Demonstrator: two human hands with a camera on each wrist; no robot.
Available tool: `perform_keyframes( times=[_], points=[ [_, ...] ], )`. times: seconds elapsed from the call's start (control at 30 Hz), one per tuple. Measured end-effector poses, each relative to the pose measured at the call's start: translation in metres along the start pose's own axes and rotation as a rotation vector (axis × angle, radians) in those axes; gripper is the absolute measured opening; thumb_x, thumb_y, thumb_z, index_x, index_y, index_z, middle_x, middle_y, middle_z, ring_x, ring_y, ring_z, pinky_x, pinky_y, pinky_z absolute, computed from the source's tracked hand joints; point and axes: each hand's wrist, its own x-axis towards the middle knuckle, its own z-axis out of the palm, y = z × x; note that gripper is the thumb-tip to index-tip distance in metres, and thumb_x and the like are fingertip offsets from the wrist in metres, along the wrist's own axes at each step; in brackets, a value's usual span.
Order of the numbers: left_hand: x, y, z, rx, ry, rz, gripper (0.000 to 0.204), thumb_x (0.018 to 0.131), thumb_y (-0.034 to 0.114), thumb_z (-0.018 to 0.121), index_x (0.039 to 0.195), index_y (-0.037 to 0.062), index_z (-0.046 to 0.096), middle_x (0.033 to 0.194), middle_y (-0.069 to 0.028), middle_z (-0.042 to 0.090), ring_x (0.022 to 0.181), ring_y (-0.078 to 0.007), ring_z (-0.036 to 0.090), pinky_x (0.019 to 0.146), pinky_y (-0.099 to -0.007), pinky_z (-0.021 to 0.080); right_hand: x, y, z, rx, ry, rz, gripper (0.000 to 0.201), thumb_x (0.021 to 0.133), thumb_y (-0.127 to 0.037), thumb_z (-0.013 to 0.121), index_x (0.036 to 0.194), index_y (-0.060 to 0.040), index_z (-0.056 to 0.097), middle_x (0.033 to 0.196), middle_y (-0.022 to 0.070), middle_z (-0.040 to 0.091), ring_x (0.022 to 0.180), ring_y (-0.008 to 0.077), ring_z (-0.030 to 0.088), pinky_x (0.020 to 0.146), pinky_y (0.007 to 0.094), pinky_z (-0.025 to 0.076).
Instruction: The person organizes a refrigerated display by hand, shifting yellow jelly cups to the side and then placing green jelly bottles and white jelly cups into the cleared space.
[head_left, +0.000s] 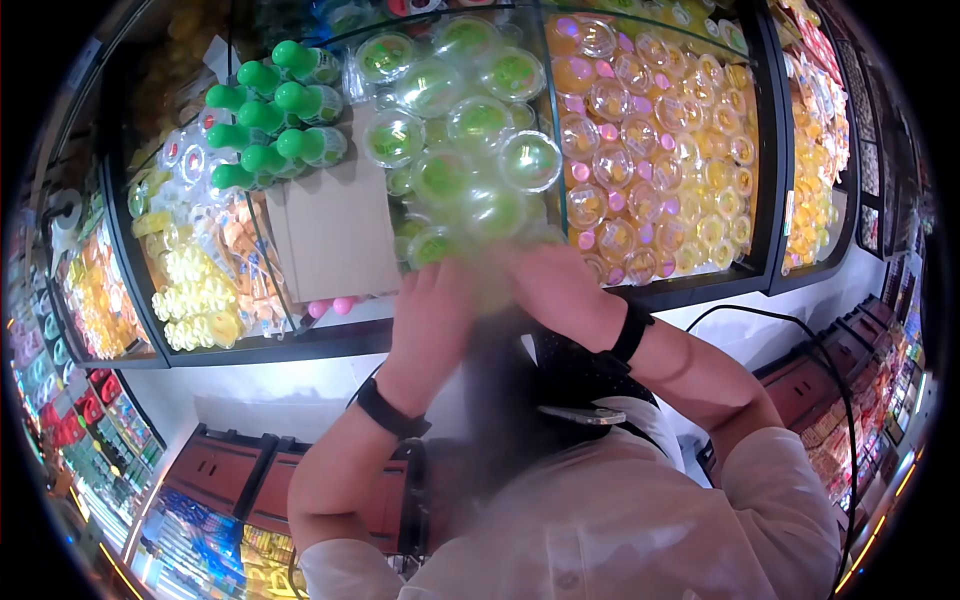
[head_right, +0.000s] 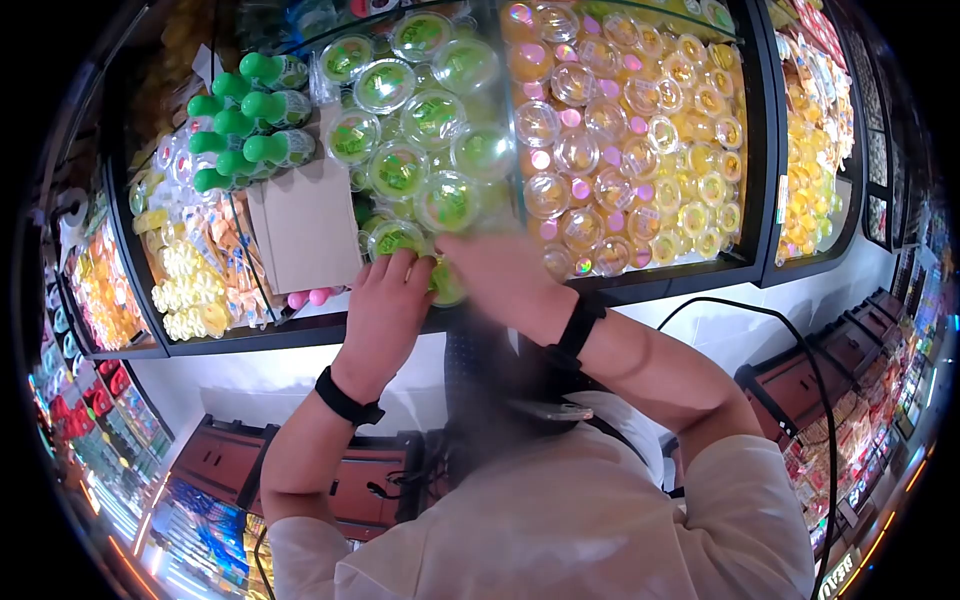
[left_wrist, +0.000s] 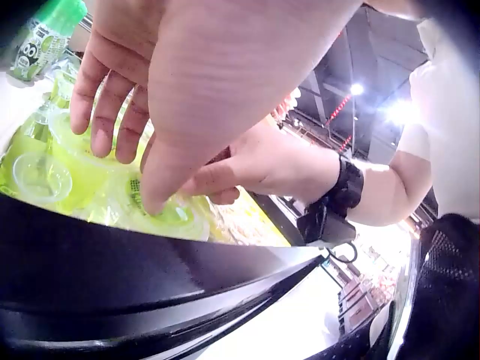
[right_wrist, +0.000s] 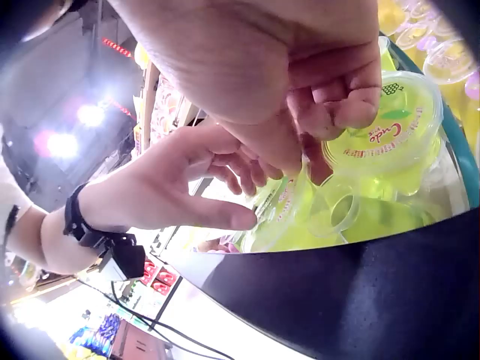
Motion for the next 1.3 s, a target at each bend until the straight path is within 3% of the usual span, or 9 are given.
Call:
perform_keyframes(
  times=[0.23, 0.33, 0.43, 0.73, 0.87, 0.97, 1.07, 1.17, 1.3],
  points=[
    [0.003, 0.002, -0.001, -0.057, 0.035, 0.032, 0.043, 0.078, 0.01, 0.07, 0.119, 0.0095, 0.058, 0.104, -0.0068, 0.056, 0.099, -0.0269, 0.058, 0.083, -0.0391, 0.051, -0.018, 0.019, -0.034, -0.087, 0.25, -0.232, 0.028, 0.08, -0.006, 0.059, 0.108, -0.0067, 0.061, 0.105, 0.012, 0.063, 0.103, 0.0317, 0.06, 0.085, 0.0431, 0.049],
    [0.007, 0.004, -0.006, -0.062, -0.025, 0.067, 0.044, 0.079, 0.007, 0.067, 0.122, 0.0101, 0.057, 0.103, -0.007, 0.056, 0.098, -0.0268, 0.059, 0.081, -0.0388, 0.052, -0.022, 0.029, -0.028, -0.042, 0.286, -0.083, 0.037, 0.079, -0.005, 0.061, 0.116, -0.007, 0.062, 0.114, 0.0115, 0.059, 0.109, 0.0313, 0.057, 0.093, 0.0428, 0.047],
    [0.012, 0.011, -0.009, 0.007, -0.074, 0.08, 0.047, 0.077, 0.005, 0.066, 0.123, 0.0093, 0.055, 0.101, -0.0074, 0.056, 0.095, -0.0262, 0.06, 0.077, -0.0372, 0.053, -0.023, 0.037, -0.02, -0.152, 0.252, -0.103, 0.041, 0.078, -0.007, 0.062, 0.118, -0.0077, 0.062, 0.121, 0.013, 0.056, 0.114, 0.0321, 0.054, 0.093, 0.04, 0.049],
    [0.012, 0.034, -0.002, 0.157, -0.038, 0.027, 0.048, 0.074, 0.004, 0.067, 0.119, 0.0061, 0.055, 0.096, -0.0078, 0.056, 0.087, -0.0221, 0.064, 0.07, -0.0311, 0.056, -0.028, 0.025, -0.004, -0.332, 0.246, -0.078, 0.038, 0.078, -0.009, 0.063, 0.116, -0.0057, 0.063, 0.11, 0.0122, 0.06, 0.102, 0.0293, 0.061, 0.079, 0.0406, 0.053],
    [0.013, 0.039, -0.002, 0.144, -0.027, -0.023, 0.046, 0.073, 0.005, 0.068, 0.118, 0.006, 0.055, 0.097, -0.0073, 0.056, 0.088, -0.0225, 0.063, 0.071, -0.0333, 0.056, -0.035, 0.016, -0.006, -0.468, 0.155, -0.054, 0.047, 0.082, -0.011, 0.061, 0.127, 0.0003, 0.057, 0.127, 0.0182, 0.055, 0.116, 0.0319, 0.057, 0.095, 0.0461, 0.047],
    [0.012, 0.037, -0.004, -0.022, -0.125, -0.049, 0.052, 0.075, 0.011, 0.069, 0.124, 0.0045, 0.054, 0.117, -0.0127, 0.058, 0.109, -0.0275, 0.061, 0.089, -0.0385, 0.054, -0.047, 0.014, 0.009, -0.575, 0.1, -0.038, 0.058, 0.084, -0.014, 0.06, 0.138, 0.0056, 0.048, 0.142, 0.0237, 0.045, 0.131, 0.0354, 0.046, 0.109, 0.0505, 0.037],
    [0.02, 0.037, -0.008, 0.056, 0.109, 0.079, 0.067, 0.08, 0.024, 0.071, 0.139, 0.0031, 0.047, 0.145, -0.0175, 0.045, 0.137, -0.0315, 0.043, 0.112, -0.0449, 0.038, -0.044, 0.015, 0.019, -0.476, 0.069, -0.031, 0.068, 0.085, -0.018, 0.06, 0.144, 0.0082, 0.039, 0.152, 0.0264, 0.035, 0.144, 0.0381, 0.032, 0.118, 0.0519, 0.025],
    [0.027, 0.025, -0.006, 0.099, 0.057, 0.054, 0.08, 0.086, 0.037, 0.068, 0.15, 0.0027, 0.035, 0.159, -0.0171, 0.028, 0.15, -0.0312, 0.023, 0.121, -0.048, 0.02, -0.038, 0.018, 0.013, -0.249, 0.02, -0.088, 0.073, 0.085, -0.022, 0.063, 0.145, 0.0086, 0.036, 0.155, 0.0266, 0.03, 0.148, 0.0394, 0.024, 0.121, 0.0517, 0.02],
    [0.028, 0.0, 0.008, 0.01, 0.03, 0.08, 0.08, 0.09, 0.043, 0.063, 0.152, 0.003, 0.031, 0.161, -0.0172, 0.026, 0.15, -0.0314, 0.022, 0.121, -0.0482, 0.018, -0.029, 0.032, 0.017, -0.135, 0.051, -0.121, 0.078, 0.083, -0.024, 0.067, 0.147, 0.0053, 0.035, 0.156, 0.0255, 0.028, 0.149, 0.0391, 0.021, 0.121, 0.0521, 0.016]
  ],
)
